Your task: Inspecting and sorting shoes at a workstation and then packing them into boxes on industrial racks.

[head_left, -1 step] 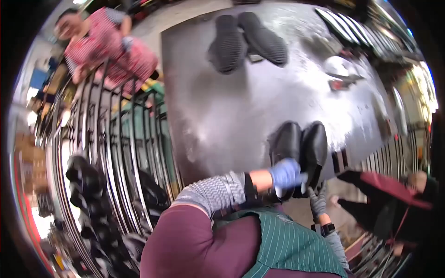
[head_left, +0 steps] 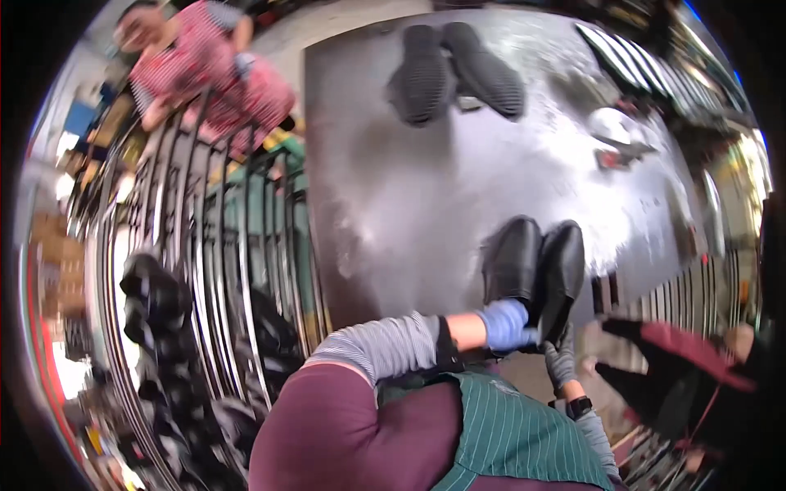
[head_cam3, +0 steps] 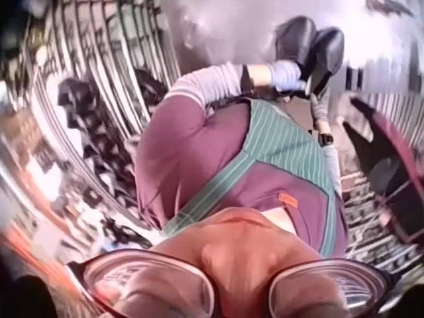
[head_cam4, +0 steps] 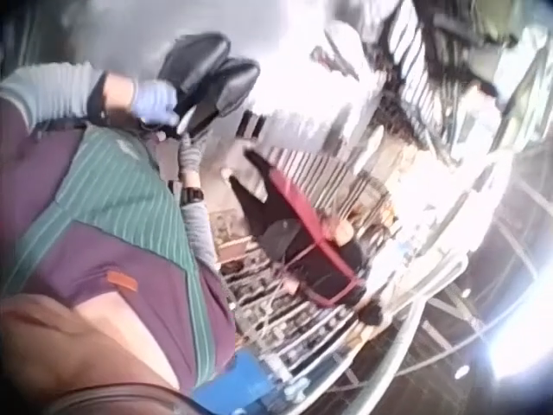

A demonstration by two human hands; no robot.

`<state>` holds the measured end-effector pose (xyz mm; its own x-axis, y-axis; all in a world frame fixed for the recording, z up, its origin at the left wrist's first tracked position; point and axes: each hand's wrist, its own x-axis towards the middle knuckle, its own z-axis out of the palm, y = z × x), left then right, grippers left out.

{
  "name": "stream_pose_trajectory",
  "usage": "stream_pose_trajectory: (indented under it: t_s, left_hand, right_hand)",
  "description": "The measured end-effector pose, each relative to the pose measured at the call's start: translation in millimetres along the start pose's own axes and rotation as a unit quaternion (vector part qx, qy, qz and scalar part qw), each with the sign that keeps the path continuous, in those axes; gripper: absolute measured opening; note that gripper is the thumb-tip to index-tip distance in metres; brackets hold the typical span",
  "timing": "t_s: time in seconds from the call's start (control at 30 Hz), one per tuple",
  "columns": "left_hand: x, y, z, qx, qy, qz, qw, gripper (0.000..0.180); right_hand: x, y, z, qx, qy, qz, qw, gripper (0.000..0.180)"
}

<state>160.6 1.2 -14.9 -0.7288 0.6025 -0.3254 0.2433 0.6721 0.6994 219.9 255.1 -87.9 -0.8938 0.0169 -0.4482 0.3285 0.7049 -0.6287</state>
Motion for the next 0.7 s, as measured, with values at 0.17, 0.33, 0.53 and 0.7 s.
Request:
stream_pose_trajectory:
  t_s: [0.17, 0.33, 0.53, 0.7]
  left_hand:
    - [12.3, 4.9, 55.7, -0.091, 0.145, -0.251, 0.953, 0.045]
    - [-73.2, -26.4, 60.1, -0.170, 0.398, -0.287, 0.854, 0.026]
    - [-337.0, -64.6, 94.1, 0.099, 0.435, -0.515, 0.732, 0.017]
    - [-502.9, -112.0, 116.3, -0.089, 0.612, -0.618, 0.486, 0.040]
  right_hand:
    - [3.6, -12.8, 4.9, -0.162, -0.161, -0.196, 0.954, 0.075]
    - [2.6, -65.0, -13.1, 0.033, -0.302, -0.265, 0.915, 0.071]
    - [13.0, -130.5, 6.3, -0.024, -0.259, -0.374, 0.890, 0.059]
    - [29.3, -172.3, 45.3, -0.049, -0.183, -0.435, 0.880, 0.052]
